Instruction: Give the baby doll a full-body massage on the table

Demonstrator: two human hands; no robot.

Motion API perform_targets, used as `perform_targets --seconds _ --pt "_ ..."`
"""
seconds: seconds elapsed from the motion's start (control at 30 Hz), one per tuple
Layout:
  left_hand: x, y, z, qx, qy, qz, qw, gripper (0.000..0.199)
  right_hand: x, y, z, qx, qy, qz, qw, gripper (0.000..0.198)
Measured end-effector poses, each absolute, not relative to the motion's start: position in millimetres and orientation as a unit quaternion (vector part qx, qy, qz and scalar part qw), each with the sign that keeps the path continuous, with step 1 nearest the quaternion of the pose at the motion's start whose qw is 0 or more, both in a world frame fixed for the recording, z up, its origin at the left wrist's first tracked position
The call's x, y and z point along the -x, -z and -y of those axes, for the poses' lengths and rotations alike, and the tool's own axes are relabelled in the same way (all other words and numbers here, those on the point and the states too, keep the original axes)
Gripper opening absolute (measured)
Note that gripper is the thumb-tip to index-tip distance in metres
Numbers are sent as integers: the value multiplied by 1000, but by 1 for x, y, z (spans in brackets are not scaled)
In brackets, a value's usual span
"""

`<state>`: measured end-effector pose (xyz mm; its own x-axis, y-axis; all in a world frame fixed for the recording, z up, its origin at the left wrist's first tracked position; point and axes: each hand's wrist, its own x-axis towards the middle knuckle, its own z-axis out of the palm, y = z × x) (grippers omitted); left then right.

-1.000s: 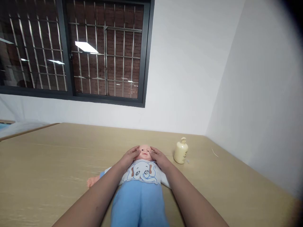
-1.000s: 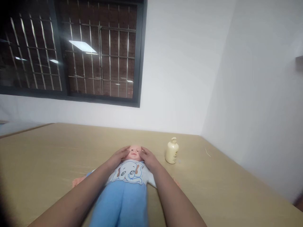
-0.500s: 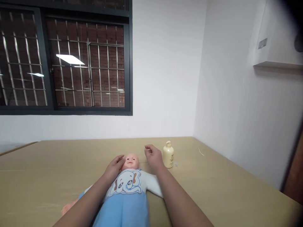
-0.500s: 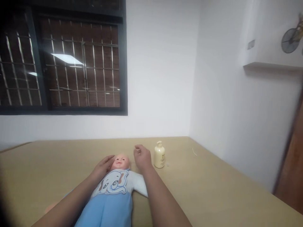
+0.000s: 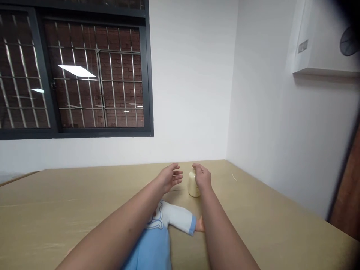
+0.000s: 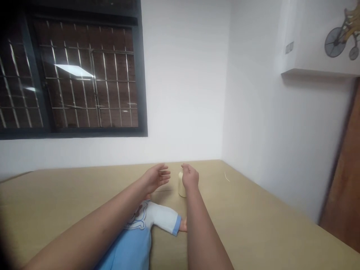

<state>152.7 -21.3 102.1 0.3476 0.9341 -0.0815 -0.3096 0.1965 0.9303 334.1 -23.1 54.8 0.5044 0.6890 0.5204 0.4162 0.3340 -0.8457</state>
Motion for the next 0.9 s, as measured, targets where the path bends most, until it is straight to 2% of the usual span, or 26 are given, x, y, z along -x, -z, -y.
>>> perform_targets --seconds 0.23,0.53,0.67,0.73,0.83,0.9 --pt "-216 -97 16 -331 -466 -350 742 32 -336 -48 20 579 -91 498 639 46" --pt "-201 -100 25 -254 -509 -331 753 30 -335 -60 28 636 -43 520 568 37" --pt "-162 -106 40 -219 -548 -299 750 26 -310 -86 43 685 73 545 478 32" --pt "-140 -110 50 -195 -573 -258 753 24 -285 -101 56 643 92 605 460 37" --pt "-109 -119 71 -169 -604 -188 756 18 -239 -116 79 460 118 750 462 37" --pt "-92 -127 85 -177 -589 -141 776 21 -211 -120 93 363 108 817 435 37"
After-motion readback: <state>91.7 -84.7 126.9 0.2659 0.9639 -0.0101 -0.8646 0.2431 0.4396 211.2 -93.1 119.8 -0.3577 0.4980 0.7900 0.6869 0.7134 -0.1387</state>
